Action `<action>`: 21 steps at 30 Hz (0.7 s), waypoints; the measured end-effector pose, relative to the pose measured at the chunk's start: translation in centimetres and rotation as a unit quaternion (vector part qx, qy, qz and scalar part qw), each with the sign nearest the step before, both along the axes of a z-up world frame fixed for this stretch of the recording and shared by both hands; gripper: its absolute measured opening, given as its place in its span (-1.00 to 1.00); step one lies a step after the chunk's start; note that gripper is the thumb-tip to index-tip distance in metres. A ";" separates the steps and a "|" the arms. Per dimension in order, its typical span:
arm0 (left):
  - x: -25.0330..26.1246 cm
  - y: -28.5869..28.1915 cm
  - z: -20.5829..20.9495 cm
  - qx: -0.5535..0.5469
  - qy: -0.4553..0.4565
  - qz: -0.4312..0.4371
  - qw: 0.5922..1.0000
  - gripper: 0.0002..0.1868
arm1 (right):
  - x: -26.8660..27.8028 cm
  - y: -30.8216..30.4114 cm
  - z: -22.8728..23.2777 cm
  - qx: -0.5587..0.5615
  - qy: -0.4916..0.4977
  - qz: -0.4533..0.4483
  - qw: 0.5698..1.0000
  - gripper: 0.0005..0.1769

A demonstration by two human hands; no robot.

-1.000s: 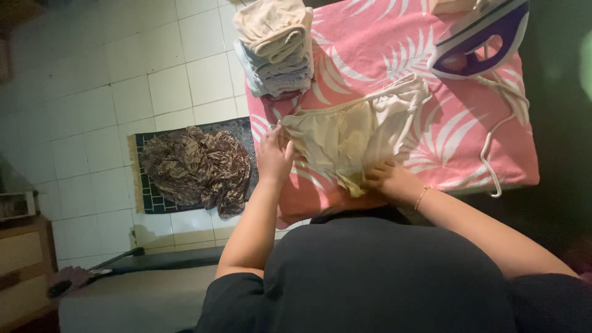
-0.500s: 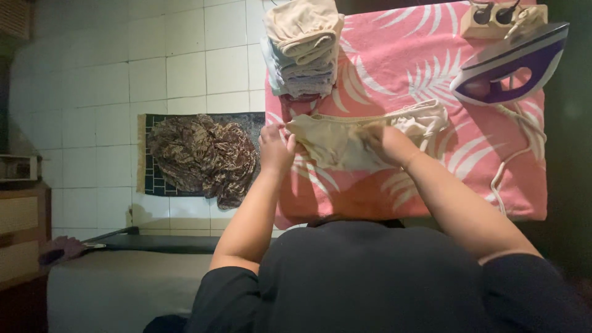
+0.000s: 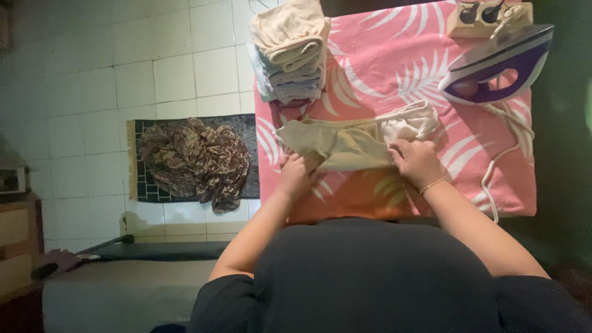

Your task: Ironing and folding multiple pairs of undergarments on a low table.

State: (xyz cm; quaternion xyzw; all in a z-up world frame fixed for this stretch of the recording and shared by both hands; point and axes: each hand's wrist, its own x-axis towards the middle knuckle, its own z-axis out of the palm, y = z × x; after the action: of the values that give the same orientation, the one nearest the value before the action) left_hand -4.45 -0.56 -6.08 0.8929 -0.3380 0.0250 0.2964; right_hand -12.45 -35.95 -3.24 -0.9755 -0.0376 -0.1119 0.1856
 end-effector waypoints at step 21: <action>-0.8 -3.7 4.2 0.112 -0.039 -0.069 0.991 -0.60 | -0.1 1.2 -3.0 0.010 -0.055 0.163 0.985 -0.56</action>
State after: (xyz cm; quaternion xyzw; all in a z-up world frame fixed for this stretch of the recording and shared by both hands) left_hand -5.26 -4.30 -1.92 0.8932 -0.4112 0.0014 0.1820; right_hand -12.53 -34.73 -6.26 -0.9468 -0.2048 -0.1336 0.2093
